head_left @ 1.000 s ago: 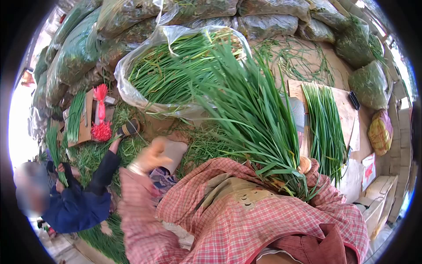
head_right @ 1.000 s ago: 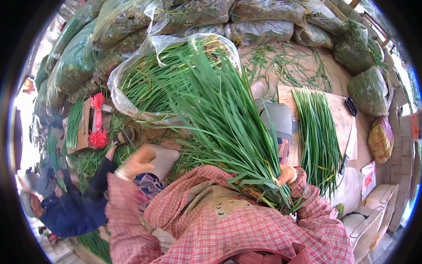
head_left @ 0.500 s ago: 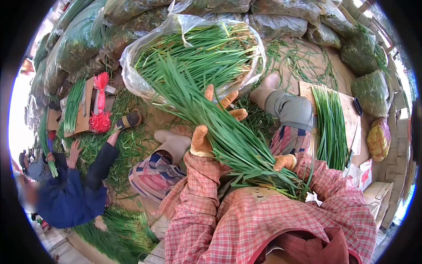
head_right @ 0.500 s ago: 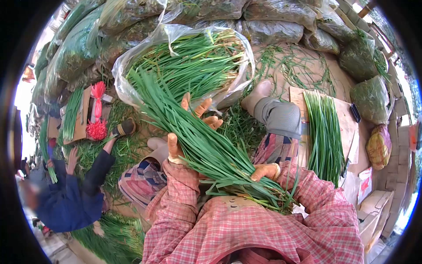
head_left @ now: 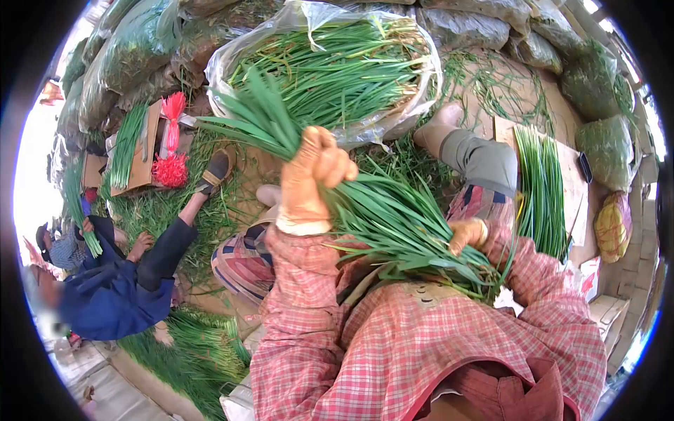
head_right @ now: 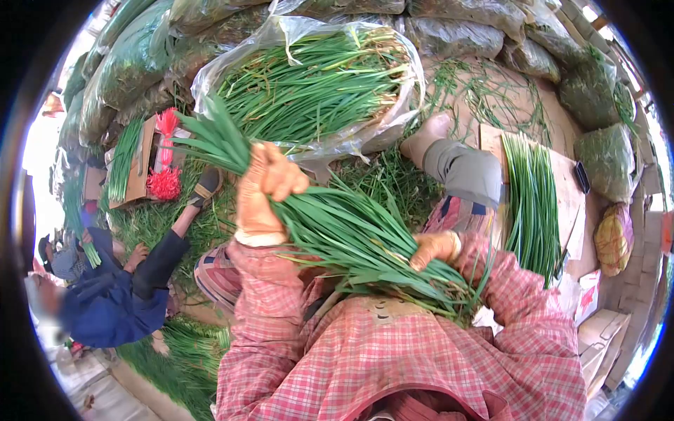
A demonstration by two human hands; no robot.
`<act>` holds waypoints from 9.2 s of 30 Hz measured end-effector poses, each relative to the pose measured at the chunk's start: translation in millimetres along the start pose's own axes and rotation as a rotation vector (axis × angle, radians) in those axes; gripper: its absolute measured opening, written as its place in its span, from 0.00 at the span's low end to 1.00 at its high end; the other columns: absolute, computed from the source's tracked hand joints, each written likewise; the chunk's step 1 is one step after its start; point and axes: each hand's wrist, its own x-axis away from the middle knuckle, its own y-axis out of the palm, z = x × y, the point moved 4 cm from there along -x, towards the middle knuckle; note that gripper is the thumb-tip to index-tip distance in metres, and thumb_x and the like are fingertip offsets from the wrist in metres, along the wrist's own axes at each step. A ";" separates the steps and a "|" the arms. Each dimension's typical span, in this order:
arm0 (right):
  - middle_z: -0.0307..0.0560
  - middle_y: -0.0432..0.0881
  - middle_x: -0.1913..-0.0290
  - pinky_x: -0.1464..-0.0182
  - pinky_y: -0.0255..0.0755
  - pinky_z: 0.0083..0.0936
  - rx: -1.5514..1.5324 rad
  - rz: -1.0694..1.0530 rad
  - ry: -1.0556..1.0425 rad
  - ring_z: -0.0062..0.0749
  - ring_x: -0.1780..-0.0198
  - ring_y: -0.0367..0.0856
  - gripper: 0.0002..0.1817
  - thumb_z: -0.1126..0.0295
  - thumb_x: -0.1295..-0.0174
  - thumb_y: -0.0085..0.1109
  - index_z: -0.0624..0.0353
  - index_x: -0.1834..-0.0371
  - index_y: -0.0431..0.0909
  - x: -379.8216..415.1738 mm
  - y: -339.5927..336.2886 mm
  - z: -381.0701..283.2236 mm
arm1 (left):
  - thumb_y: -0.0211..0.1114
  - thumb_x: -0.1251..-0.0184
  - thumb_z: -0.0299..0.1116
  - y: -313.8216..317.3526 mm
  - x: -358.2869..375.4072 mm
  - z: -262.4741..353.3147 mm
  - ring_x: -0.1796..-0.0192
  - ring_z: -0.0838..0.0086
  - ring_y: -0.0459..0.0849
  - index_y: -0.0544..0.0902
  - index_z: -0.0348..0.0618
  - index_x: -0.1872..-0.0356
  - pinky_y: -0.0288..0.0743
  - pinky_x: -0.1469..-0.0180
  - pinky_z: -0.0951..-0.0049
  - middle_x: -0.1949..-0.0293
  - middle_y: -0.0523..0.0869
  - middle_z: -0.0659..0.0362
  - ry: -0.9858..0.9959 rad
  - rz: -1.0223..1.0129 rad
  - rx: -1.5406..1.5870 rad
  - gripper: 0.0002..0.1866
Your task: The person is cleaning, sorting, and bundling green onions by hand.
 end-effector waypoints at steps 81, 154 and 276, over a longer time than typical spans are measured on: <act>0.27 0.57 0.85 0.84 0.45 0.14 0.244 -0.005 -0.099 0.13 0.86 0.53 0.15 0.57 0.41 0.56 0.57 0.62 0.73 -114.7 33.2 -91.1 | 0.46 0.34 0.44 -257.8 329.1 189.7 0.63 0.71 0.72 0.69 0.43 0.68 0.60 0.43 0.64 0.75 0.72 0.62 0.724 1.093 -1.522 0.14; 0.30 0.56 0.91 0.89 0.45 0.19 -0.271 0.458 -0.310 0.19 0.91 0.52 0.17 0.56 0.41 0.51 0.50 0.84 0.64 -114.3 50.5 -49.6 | 0.54 0.35 0.42 -189.3 295.9 77.9 0.81 0.82 0.59 0.70 0.45 0.70 0.61 0.74 0.76 0.87 0.56 0.70 1.004 1.117 0.285 0.12; 0.52 0.74 0.48 0.46 0.66 0.29 1.145 0.447 -0.699 0.36 0.47 0.73 0.40 0.60 0.56 0.69 0.58 0.39 0.62 -147.5 -1.3 -95.3 | 0.43 0.29 0.42 -53.9 276.3 146.2 0.91 0.84 0.57 0.64 0.47 0.79 0.51 0.85 0.82 0.92 0.61 0.68 1.001 0.246 -0.601 0.18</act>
